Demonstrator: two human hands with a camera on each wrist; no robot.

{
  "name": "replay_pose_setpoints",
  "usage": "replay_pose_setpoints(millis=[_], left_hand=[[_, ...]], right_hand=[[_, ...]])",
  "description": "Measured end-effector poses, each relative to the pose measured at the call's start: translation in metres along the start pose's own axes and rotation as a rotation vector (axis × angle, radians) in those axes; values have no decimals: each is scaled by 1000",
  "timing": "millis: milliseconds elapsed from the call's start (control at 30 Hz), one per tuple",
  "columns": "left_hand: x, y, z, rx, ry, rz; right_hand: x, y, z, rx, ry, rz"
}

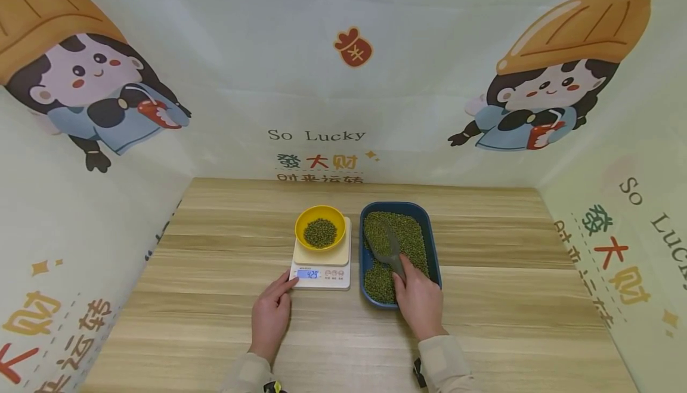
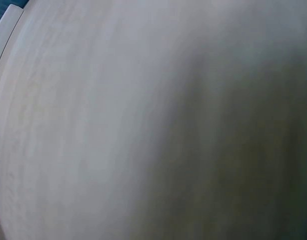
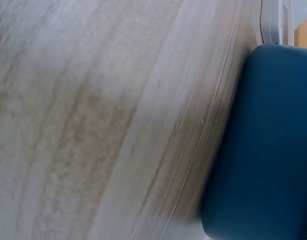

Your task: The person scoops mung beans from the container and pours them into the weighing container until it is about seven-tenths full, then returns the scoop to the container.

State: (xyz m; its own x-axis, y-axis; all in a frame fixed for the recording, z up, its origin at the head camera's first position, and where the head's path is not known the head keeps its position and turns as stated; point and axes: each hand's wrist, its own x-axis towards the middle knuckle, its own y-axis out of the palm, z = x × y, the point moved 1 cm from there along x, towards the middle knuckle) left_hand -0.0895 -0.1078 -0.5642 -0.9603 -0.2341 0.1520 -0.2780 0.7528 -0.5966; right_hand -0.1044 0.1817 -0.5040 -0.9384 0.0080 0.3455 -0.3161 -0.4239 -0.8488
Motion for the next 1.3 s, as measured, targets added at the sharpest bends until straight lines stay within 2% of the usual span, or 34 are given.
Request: replay_pose_setpoints(millis=[200,433,600,1300], left_hand=[[0,0,1,3,10,1],[-5,-1,4,4,12,-10],[-4,0,4,-8,22,-14],[1,1,3,10,24,-20]], right_hand=[[1,-2,1,2,-2,0],[-4,-1,3,-7,29,71],[-3,-1,2,-9,24,43],[0,-1,2,-5,35,27]])
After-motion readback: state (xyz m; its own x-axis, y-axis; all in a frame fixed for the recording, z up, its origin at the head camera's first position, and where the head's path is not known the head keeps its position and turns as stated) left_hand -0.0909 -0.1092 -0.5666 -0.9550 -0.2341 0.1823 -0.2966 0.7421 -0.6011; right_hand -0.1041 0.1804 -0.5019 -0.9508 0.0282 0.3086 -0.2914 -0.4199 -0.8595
